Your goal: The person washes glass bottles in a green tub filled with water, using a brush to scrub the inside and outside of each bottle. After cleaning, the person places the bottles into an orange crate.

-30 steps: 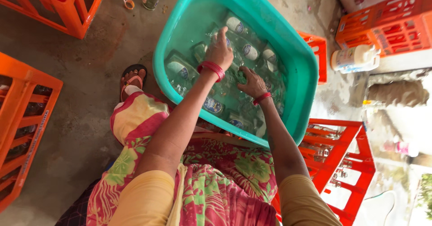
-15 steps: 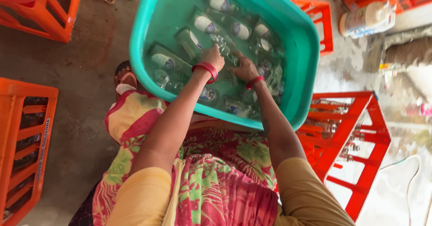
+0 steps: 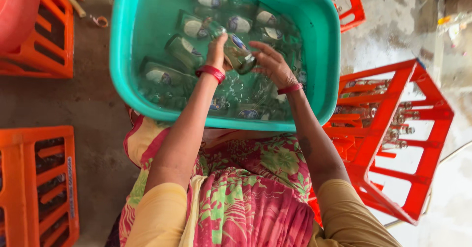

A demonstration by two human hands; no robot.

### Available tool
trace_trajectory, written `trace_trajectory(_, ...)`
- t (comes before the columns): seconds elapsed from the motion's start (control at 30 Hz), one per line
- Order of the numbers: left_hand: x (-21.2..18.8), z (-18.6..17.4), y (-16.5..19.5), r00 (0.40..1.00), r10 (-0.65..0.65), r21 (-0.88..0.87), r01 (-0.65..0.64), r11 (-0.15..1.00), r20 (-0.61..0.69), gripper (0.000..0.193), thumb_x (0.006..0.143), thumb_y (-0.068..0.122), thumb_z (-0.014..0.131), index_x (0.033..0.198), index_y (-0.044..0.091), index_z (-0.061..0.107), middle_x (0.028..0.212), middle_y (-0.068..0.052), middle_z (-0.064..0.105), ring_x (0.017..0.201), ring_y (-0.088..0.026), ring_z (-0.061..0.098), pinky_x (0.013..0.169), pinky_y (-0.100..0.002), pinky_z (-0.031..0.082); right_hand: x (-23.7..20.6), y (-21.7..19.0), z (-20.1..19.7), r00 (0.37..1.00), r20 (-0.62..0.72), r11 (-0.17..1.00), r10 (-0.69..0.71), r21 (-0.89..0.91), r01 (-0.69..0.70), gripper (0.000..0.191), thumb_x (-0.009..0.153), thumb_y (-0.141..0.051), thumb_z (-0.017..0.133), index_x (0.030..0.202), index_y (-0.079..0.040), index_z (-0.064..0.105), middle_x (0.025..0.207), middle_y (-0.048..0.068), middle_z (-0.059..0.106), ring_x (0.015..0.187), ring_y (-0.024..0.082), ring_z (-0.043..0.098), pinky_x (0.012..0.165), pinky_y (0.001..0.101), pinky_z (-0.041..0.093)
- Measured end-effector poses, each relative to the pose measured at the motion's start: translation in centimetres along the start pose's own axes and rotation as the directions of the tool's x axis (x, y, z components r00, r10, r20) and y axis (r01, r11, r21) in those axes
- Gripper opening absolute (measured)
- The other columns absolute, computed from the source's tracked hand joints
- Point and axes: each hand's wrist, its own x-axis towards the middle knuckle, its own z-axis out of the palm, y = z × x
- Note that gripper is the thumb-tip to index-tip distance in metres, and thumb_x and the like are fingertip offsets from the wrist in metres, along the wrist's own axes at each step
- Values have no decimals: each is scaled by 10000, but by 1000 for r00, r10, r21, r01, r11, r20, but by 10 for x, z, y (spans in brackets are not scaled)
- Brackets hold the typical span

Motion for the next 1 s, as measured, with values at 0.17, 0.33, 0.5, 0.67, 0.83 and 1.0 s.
trace_trajectory(0.17, -1, 1, -2, 982, -149, 16, 152, 988, -120, 398, 917, 480, 636, 1083, 119, 629, 820, -93, 686, 732, -262, 716, 620, -434, 592, -12, 20, 1, 999, 23, 999, 37, 27, -38, 674, 988, -284, 699, 1557, -123, 376, 1429, 75, 571, 1255, 188, 611, 1003, 367, 572)
trace_trajectory(0.33, 5, -6, -13, 990, -99, 38, 103, 994, -101, 420, 951, 478, 653, 1107, 89, 631, 833, -104, 684, 731, -270, 708, 613, -421, 590, 0, 46, 2, 995, -85, 992, -50, -116, 40, 767, 928, -330, 768, 1556, -109, 387, 1366, 75, 601, 1203, 182, 613, 917, 353, 568)
trace_trajectory(0.5, 10, -13, -17, 982, -45, 85, 61, 995, -182, 384, 908, 441, 681, 1082, 103, 621, 805, -80, 633, 684, -256, 702, 549, -418, 595, 0, 52, -5, 993, -119, 992, 20, -124, -35, 750, 980, -373, 724, 1604, -123, 392, 1366, 78, 617, 1221, 171, 621, 959, 345, 567)
trace_trajectory(0.67, 15, -17, -25, 927, 123, 238, -38, 971, -355, 513, 873, 287, 720, 1252, 128, 413, 914, -124, 648, 637, -287, 643, 511, -462, 510, -1, 47, 1, 994, -29, 964, 108, 247, -98, 733, 962, -384, 676, 1590, -204, 343, 1404, 62, 572, 1149, 205, 636, 933, 404, 592)
trace_trajectory(0.83, 19, -22, -26, 942, 195, 423, -65, 904, -272, 559, 908, 265, 754, 1356, 47, 500, 1192, -141, 649, 980, -290, 668, 756, -558, 565, 18, 54, 13, 968, -227, 961, 106, -227, -158, 673, 920, -276, 739, 1515, -181, 438, 1349, 49, 554, 1154, 153, 599, 887, 382, 576)
trace_trajectory(1.0, 17, -26, -23, 927, -80, 477, 260, 839, -366, 477, 868, 313, 676, 1289, 118, 564, 1240, -127, 620, 1095, -344, 623, 805, -674, 479, 27, 62, 1, 981, -149, 795, -128, -607, 12, 694, 877, -184, 838, 1463, -123, 471, 1262, 126, 661, 1138, 204, 641, 962, 362, 538)
